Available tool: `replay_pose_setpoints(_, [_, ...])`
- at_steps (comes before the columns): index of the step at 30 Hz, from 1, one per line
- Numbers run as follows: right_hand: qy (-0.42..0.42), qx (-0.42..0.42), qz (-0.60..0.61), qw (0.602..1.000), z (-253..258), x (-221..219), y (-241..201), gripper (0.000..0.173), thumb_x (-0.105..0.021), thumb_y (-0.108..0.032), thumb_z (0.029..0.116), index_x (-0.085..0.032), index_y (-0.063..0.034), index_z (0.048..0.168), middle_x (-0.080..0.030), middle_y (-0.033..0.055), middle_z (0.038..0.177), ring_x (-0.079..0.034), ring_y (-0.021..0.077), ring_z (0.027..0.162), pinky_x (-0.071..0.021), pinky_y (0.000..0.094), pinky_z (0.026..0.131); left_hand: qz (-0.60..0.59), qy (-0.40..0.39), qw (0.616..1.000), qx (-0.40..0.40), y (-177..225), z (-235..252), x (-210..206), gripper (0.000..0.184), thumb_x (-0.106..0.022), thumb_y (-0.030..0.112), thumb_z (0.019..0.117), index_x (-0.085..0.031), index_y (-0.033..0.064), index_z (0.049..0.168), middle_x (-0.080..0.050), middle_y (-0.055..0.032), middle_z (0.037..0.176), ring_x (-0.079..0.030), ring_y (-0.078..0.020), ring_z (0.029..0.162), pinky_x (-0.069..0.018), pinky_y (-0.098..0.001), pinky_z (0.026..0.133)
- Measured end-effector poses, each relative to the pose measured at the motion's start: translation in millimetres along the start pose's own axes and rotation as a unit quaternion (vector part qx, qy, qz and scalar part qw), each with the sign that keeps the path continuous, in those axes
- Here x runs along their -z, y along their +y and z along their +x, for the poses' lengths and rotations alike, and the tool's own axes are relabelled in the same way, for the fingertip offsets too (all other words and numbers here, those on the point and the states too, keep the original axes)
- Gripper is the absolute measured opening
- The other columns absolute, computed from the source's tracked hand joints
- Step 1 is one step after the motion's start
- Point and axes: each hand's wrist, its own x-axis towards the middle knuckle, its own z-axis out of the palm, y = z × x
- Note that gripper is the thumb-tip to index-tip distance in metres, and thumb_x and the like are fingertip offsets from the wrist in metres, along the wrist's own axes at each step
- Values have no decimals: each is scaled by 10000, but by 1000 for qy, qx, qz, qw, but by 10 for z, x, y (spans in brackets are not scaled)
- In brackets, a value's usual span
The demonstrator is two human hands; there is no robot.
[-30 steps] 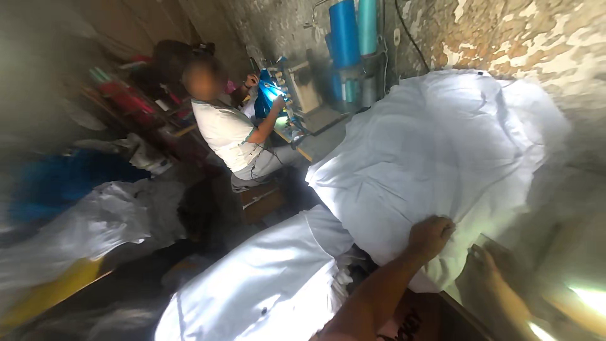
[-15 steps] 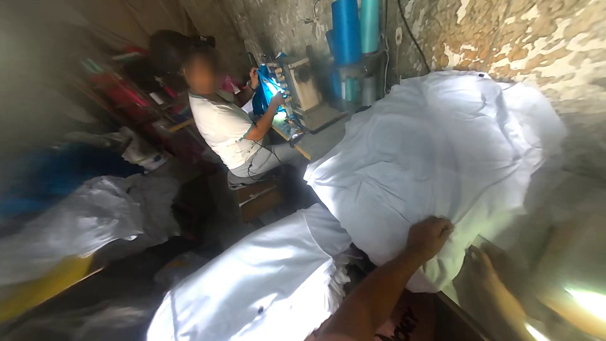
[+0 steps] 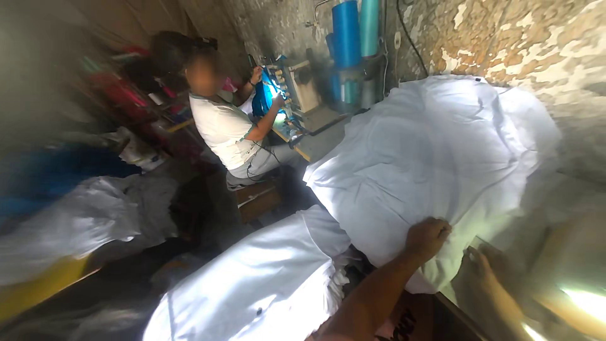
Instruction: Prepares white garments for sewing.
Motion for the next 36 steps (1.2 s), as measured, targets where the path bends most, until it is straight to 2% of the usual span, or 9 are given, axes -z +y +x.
replay_pose_setpoints(6, [5, 3, -11, 1000, -4, -17, 24, 465, -410, -361, 1092, -567, -111, 1450, -418, 213, 1581, -280, 461, 1505, -130, 697, 1196, -3, 17, 1000, -11, -32, -10, -43, 255, -547, 149, 1037, -719, -1, 1149, -714, -183, 1114, -706, -289, 1012, -552, -440, 884])
replay_pose_setpoints(9, [4, -4, -10, 1000, 17, -11, 7, 460, -421, -344, 1087, -567, -107, 1453, -431, 215, 1572, -277, 470, 1504, -140, 719, 1180, 27, 34, 999, -10, 24, -2, -42, 297, -574, 158, 1032, -682, 16, 1269, -677, -199, 1262, -672, -313, 1152, -536, -440, 982])
replay_pose_setpoints(13, [-25, -6, -5, 1000, -38, 127, -154, 455, -427, -270, 1091, -520, -62, 1484, -384, 282, 1574, -274, 498, 1494, -269, 641, 1183, 104, 22, 994, 15, 75, 3, -42, 401, -604, 246, 1024, -630, 41, 1367, -617, -205, 1383, -577, -346, 1309, -459, -468, 1096])
replay_pose_setpoints(17, [-96, -67, -16, 993, -72, 244, -240, 501, -376, -342, 1105, -413, -167, 1573, -316, 203, 1640, -300, 420, 1511, -379, 586, 1151, 120, -36, 990, 56, 143, 106, 36, 284, -514, 165, 1061, -683, 32, 1247, -652, -189, 1311, -618, -347, 1235, -499, -516, 1033])
replay_pose_setpoints(21, [-104, -94, -10, 990, -28, 205, -198, 467, -388, -318, 1106, -450, -195, 1552, -341, 154, 1641, -255, 373, 1538, -285, 586, 1199, 146, -68, 984, 69, 249, 160, 560, 313, -515, 199, 1071, -651, -4, 1268, -665, -214, 1267, -650, -374, 1174, -505, -571, 988])
replay_pose_setpoints(26, [-114, -100, 19, 988, -15, 212, -186, 485, -384, -298, 1108, -405, -183, 1579, -318, 130, 1658, -236, 348, 1550, -261, 571, 1217, 247, 66, 967, 3, -74, -330, 1804, 310, -525, 168, 1068, -629, -68, 1239, -658, -283, 1201, -673, -444, 1068, -528, -634, 911])
replay_pose_setpoints(29, [-57, -101, 96, 989, -13, 340, -291, 475, -477, -250, 1079, -445, -144, 1541, -427, 153, 1586, -485, 362, 1403, -440, 563, 1106, 276, 146, 950, 13, -120, -871, 2483, 317, -546, 170, 1060, -630, -93, 1217, -640, -328, 1183, -652, -496, 1060, -498, -679, 912])
replay_pose_setpoints(32, [52, -1, 112, 992, 117, 422, -536, 427, -582, -178, 1032, -562, -18, 1428, -484, 234, 1518, -480, 418, 1390, -394, 596, 1120, 311, 234, 921, 12, -203, -1385, 2761, 273, -556, 119, 1026, -649, -113, 1137, -653, -356, 1072, -660, -527, 941, -504, -676, 807])
replay_pose_setpoints(36, [108, 119, 63, 985, 615, 482, -926, 468, -665, -180, 977, -585, -35, 1415, -456, 264, 1533, -365, 495, 1452, -288, 691, 1141, 343, 258, 892, 141, -301, -1835, 2830, 319, -507, 93, 1046, -641, -113, 1249, -604, -407, 1236, -601, -607, 1124, -457, -719, 914])
